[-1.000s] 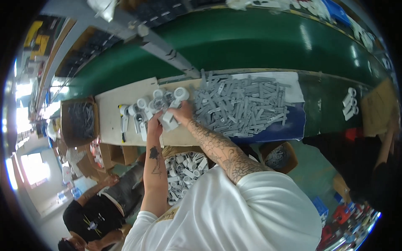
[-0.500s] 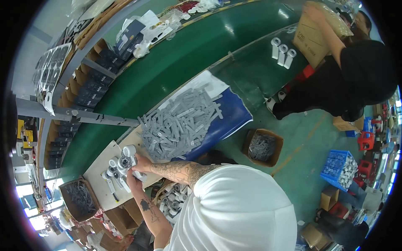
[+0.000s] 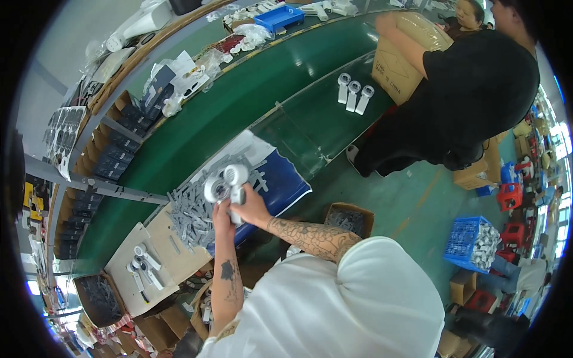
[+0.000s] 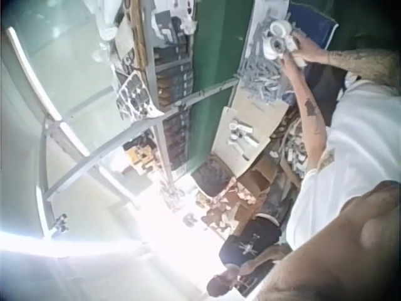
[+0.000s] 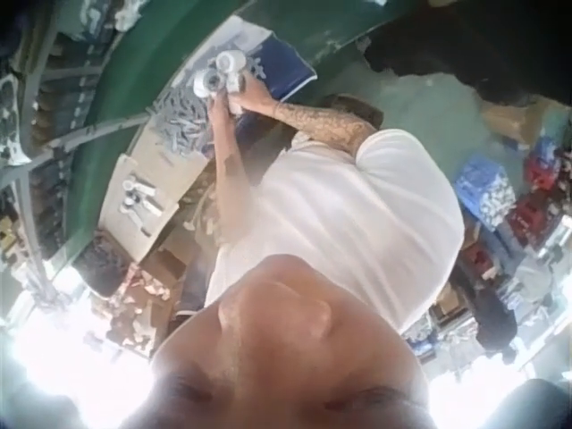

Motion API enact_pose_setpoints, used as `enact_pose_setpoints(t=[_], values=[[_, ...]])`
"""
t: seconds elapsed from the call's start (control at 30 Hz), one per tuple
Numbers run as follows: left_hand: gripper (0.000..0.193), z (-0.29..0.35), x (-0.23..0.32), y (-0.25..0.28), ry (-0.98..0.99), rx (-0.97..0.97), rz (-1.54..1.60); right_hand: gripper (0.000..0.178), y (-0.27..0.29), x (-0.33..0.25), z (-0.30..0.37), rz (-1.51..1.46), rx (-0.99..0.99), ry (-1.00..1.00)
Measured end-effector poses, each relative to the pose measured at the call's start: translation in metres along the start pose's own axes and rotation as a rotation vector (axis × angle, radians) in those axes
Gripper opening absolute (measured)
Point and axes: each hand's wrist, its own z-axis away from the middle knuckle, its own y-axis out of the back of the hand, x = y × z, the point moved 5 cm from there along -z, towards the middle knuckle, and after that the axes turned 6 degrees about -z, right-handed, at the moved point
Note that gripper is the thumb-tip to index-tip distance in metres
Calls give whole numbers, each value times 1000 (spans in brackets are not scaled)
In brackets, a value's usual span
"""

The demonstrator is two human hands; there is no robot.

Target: The person sorts and arranges white plastic electronic housings and metal brackets by hand on a factory production floor.

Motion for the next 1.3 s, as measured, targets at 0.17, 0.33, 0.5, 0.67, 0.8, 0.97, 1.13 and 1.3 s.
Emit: enact_pose_setpoints(t=[0.17, 0.33, 0.5, 0.67, 0.8, 0.97, 1.13, 1.3], values=[[41, -63, -41, -132, 75, -203, -99, 54, 113, 26, -56, -32, 276, 84], [54, -140, -84, -256, 145, -321, -185, 57, 222, 43, -136, -43, 381, -41], [55, -204, -114, -341, 163, -396, -190, 63, 303, 71, -210, -62, 401, -41], [53, -242, -147, -391, 133, -306, -397, 63, 365, 91, -258, 92, 288, -207], [80, -255, -156, -411, 200, -185, -737, 42, 413, 93, -278, 368, 227, -224], [90, -274, -157, -397, 204, -105, -1058, 41, 483, 99, -290, 713, 512, -122], [76, -245, -132, -360, 57, -186, -1162, 42, 513, 109, -313, 866, 658, -323], [47, -190, -115, -269, 149, -236, -929, 51, 512, 100, -337, 921, 534, -576]])
